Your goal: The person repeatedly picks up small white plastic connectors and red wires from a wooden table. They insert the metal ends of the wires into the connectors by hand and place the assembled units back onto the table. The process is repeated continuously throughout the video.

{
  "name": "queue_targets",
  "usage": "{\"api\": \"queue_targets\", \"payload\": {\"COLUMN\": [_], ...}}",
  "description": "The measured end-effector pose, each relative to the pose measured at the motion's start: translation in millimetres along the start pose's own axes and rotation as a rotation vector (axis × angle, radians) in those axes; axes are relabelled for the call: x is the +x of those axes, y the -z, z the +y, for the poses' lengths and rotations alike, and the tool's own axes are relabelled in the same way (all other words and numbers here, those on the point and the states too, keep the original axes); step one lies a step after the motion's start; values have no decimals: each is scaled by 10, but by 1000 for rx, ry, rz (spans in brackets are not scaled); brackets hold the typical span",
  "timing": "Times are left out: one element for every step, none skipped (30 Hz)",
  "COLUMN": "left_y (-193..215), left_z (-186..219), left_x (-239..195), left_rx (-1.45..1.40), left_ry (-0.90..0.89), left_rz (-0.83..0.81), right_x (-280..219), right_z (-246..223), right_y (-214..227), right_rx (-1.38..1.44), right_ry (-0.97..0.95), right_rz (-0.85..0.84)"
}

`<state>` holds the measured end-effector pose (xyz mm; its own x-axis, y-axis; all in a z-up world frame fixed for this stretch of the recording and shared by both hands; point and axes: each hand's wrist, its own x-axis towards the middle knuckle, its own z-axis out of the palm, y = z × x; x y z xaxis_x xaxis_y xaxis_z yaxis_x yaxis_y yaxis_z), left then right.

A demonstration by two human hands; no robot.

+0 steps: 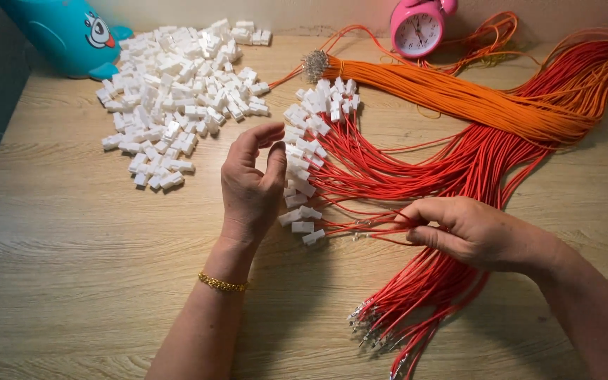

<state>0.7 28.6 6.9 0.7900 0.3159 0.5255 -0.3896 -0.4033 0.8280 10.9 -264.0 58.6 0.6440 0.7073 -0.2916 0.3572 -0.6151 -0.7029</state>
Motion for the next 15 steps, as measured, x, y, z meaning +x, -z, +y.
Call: {"api": "queue_targets", "payload": {"left_y": [4, 6, 6, 6, -4, -18, -31, -45, -52, -81, -102, -120, -133, -143, -150], "left_z": [58, 116, 180, 238, 291, 340, 379, 416, 447, 458, 471, 486, 498, 513, 531], "left_x": [0, -4, -10, -26, -51, -77, -116, -157, -208, -281, -351, -420, -466, -510, -544], "left_rx": [1, -26, -52, -50, -134, -217, -218, -373, -527, -527, -549, -572, -567, -558, -545], "left_ry": [-9, -33, -57, -65, -10, 45, 42, 141, 244, 244, 320, 396, 393, 396, 396], "left_rz": [4, -1, -7, -4, -46, -89, -92, -195, -299, -302, -347, -392, -393, -421, -445], "right_x": [23, 44, 61, 92, 109, 128, 139, 151, 163, 171, 187, 203, 215, 226, 254], "right_z": [12, 26, 42, 104, 169, 240, 181, 125, 68, 89, 108, 122, 151, 175, 196], "right_y": [-1, -2, -2, -1, -6, -10, 17, 42, 56, 35, 16, -5, -33, -60, -74], "right_rx": [-5, 113, 233, 229, 418, 606, 607, 618, 630, 632, 637, 642, 644, 677, 709], "right_ry": [6, 43, 81, 88, 27, -34, -33, -3, 24, 23, 46, 69, 73, 92, 116], "right_rz": [5, 58, 109, 113, 150, 187, 191, 187, 180, 182, 198, 214, 215, 253, 286]}}
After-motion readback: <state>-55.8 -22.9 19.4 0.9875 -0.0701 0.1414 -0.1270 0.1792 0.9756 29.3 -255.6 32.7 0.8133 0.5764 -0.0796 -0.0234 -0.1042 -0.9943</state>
